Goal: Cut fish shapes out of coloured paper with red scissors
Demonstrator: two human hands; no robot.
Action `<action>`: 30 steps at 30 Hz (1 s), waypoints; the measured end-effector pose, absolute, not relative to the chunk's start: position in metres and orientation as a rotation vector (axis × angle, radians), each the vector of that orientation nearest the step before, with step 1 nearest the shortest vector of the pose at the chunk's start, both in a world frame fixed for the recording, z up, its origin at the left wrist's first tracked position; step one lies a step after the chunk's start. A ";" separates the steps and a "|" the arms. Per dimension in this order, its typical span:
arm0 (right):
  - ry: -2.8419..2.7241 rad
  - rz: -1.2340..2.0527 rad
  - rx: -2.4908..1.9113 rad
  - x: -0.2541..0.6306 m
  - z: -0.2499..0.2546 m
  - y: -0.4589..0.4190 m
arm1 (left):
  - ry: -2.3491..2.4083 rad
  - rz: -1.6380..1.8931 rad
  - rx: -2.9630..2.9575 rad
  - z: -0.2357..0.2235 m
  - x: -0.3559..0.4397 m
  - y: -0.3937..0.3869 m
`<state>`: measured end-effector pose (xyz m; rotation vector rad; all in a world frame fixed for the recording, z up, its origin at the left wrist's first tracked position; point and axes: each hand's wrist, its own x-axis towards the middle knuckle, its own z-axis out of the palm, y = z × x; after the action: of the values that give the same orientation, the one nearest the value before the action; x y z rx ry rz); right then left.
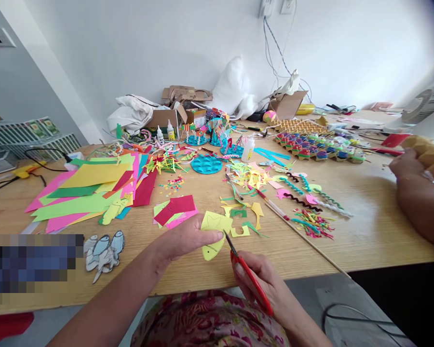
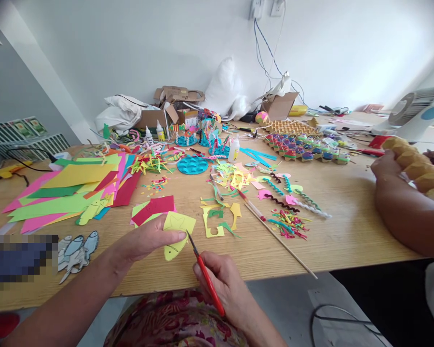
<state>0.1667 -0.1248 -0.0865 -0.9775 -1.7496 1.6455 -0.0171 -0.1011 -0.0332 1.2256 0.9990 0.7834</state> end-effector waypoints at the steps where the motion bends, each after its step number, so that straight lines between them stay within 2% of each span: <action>1: -1.776 1.616 -0.978 0.168 -0.087 -0.125 | 0.999 0.778 1.232 -0.033 -0.018 -0.101; 11: -2.002 1.435 -1.015 0.172 -0.082 -0.120 | 1.000 0.643 1.253 -0.027 -0.026 -0.095; 20: -1.803 1.569 -1.007 0.168 -0.089 -0.122 | 1.016 0.906 1.161 -0.034 -0.014 -0.105; 30: -1.748 1.627 -1.009 0.166 -0.083 -0.124 | 1.030 0.839 1.189 -0.033 -0.014 -0.105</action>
<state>0.1661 -0.1242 -0.0825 -1.0089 -1.7484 1.6273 -0.0139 -0.1050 -0.0327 1.1890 1.0301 0.8395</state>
